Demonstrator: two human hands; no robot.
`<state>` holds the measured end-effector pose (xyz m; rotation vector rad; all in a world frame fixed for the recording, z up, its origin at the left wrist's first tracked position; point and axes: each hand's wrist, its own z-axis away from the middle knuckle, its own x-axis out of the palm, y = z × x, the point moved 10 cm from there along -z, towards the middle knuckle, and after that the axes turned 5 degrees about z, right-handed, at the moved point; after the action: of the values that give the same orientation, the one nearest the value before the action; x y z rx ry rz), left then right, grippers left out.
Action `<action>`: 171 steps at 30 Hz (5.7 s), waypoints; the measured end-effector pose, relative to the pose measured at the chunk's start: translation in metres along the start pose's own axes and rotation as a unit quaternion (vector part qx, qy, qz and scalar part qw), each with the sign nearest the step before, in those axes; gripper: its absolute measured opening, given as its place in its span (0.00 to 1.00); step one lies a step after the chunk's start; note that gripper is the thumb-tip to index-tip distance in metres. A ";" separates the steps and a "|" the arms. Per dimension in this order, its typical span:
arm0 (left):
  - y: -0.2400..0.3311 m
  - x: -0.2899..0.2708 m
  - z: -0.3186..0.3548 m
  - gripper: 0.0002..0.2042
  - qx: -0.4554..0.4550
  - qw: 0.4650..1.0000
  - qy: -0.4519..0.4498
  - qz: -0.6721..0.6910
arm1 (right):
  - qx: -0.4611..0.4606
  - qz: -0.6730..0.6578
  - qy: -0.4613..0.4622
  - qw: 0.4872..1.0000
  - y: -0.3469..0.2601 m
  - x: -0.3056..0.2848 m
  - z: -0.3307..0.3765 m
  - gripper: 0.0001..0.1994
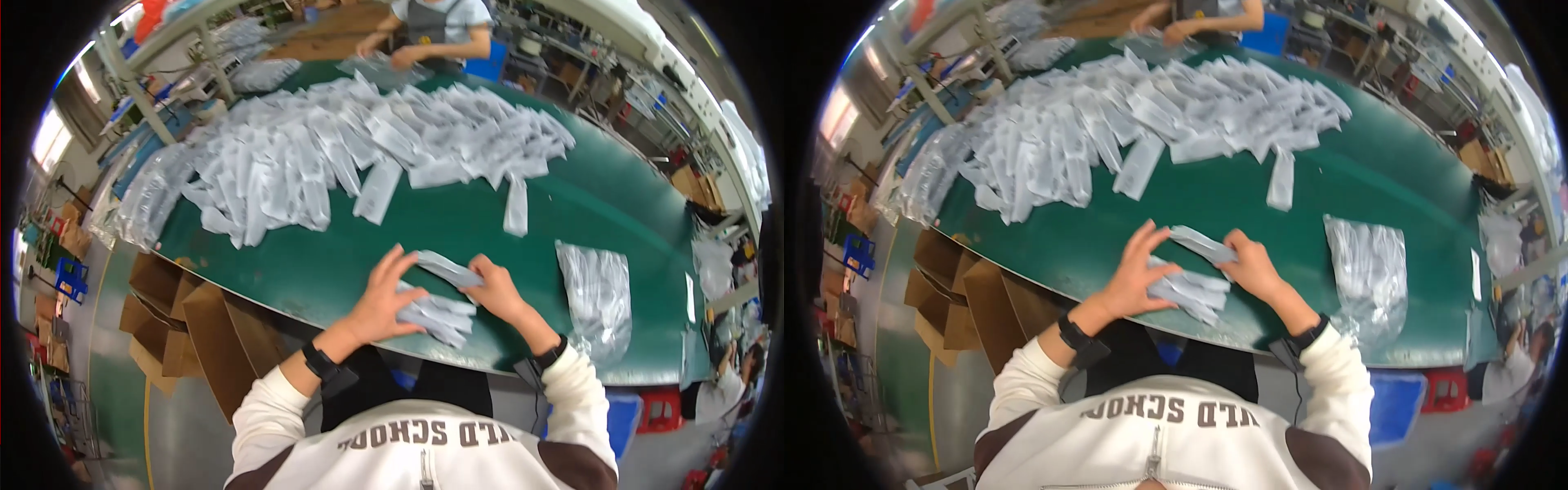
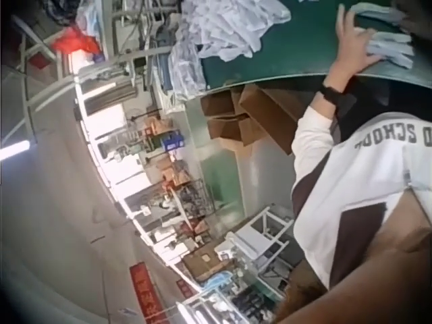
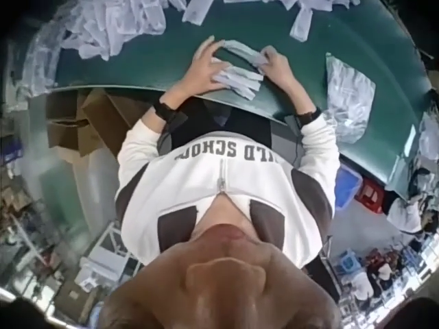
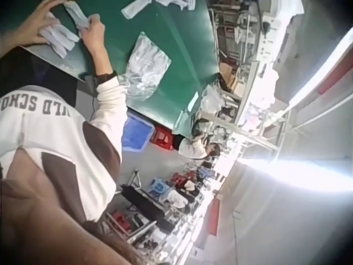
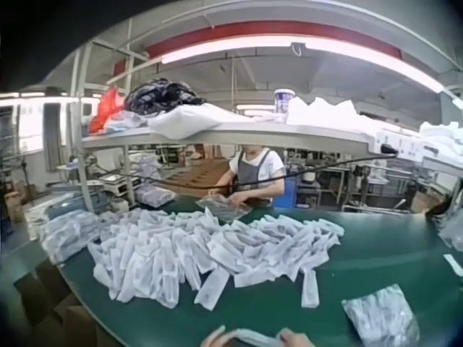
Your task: Packing small plastic-wrapped components into larger plastic bags at a manufacturing station.
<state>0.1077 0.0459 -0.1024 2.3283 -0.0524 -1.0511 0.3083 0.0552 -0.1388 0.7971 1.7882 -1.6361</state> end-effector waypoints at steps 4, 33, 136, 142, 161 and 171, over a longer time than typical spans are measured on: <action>0.004 -0.004 -0.005 0.26 -0.011 1.000 0.005 -0.016 | -0.016 -0.027 -0.023 0.999 -0.015 0.019 0.008 0.17; -0.026 0.020 0.002 0.44 -0.070 0.991 -0.087 0.075 | -0.019 0.109 0.039 0.993 0.062 -0.025 -0.055 0.09; 0.228 0.182 -0.124 0.08 0.220 0.928 -0.052 0.295 | 0.013 0.246 0.271 0.930 0.134 -0.168 0.136 0.47; 0.210 0.170 -0.123 0.07 0.178 0.936 -0.071 0.295 | 0.195 0.327 0.212 0.900 0.134 -0.165 0.123 0.46; -0.127 -0.040 -0.087 0.24 -0.190 0.928 0.058 -0.316 | 0.298 0.089 0.073 0.948 0.040 -0.238 0.270 0.11; -0.186 -0.014 -0.056 0.29 -0.161 0.975 -0.014 -0.154 | -0.159 0.135 -0.002 0.978 -0.060 -0.090 -0.058 0.13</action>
<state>0.1009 0.2318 -0.1607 2.0648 0.4492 -1.1424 0.3203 0.1045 -0.0274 0.8414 1.7888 -1.1409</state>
